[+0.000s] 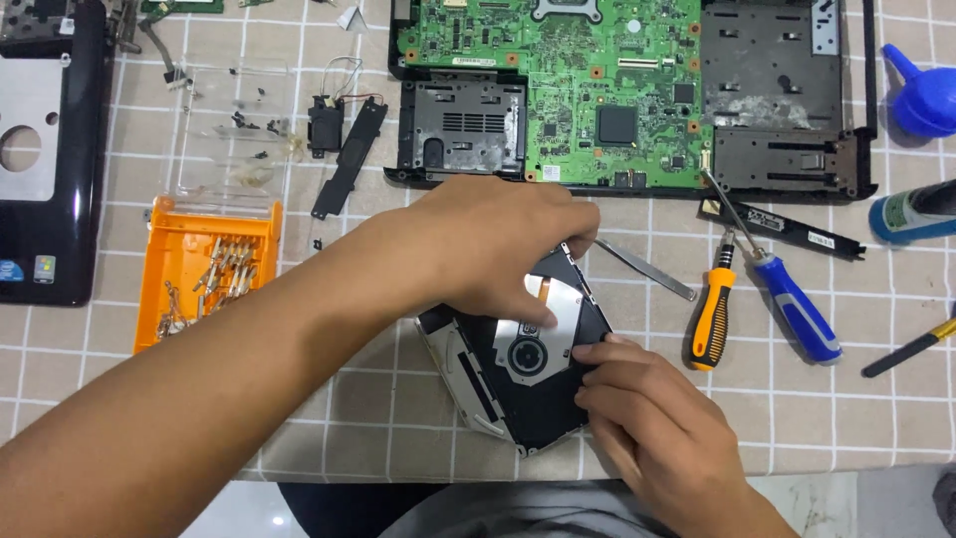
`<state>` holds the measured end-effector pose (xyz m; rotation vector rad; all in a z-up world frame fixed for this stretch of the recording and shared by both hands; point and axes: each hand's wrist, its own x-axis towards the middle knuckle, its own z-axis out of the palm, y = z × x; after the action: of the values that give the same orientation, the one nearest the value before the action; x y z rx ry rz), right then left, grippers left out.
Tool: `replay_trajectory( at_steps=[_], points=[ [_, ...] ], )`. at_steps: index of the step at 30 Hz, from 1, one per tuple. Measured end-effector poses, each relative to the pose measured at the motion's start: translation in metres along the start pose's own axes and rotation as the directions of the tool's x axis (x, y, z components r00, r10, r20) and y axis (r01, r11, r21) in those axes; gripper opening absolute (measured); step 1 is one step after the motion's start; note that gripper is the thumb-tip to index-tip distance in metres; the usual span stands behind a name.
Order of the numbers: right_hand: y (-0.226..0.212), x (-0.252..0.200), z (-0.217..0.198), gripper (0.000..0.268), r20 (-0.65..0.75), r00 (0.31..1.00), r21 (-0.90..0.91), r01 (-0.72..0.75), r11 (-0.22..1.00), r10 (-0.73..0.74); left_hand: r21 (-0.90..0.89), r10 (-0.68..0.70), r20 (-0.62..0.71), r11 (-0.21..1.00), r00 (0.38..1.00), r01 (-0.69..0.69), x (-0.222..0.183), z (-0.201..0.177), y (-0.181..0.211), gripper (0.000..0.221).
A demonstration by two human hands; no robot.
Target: Disassembling a laptop optical disk drive by removing screws and disconnecting internal ribbon cables.
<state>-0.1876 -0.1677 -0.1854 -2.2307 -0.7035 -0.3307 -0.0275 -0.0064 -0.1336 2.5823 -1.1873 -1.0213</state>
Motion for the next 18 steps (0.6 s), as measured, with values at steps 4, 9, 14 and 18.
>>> replay_trajectory(
  at_steps=[4,9,14,18],
  points=[
    [0.002,-0.001,0.001,0.003,0.005,1.000,0.005,0.003,1.000,-0.003,0.035,0.006,-0.019,0.999,1.000,-0.005,0.003,0.004,0.002,0.058],
    [0.003,-0.001,-0.001,0.004,0.026,1.000,0.028,0.000,1.000,-0.001,0.009,-0.013,-0.045,1.000,0.999,0.013,0.002,0.006,0.006,0.046],
    [0.003,-0.002,-0.001,0.005,0.030,1.000,0.016,0.006,1.000,-0.007,0.070,-0.075,0.007,0.995,0.997,0.074,0.001,-0.003,0.020,0.045],
    [0.002,-0.001,-0.001,0.005,0.024,1.000,0.033,0.008,0.999,-0.009,0.037,-0.060,0.025,0.998,0.998,0.059,0.002,-0.006,0.014,0.038]
  ],
)
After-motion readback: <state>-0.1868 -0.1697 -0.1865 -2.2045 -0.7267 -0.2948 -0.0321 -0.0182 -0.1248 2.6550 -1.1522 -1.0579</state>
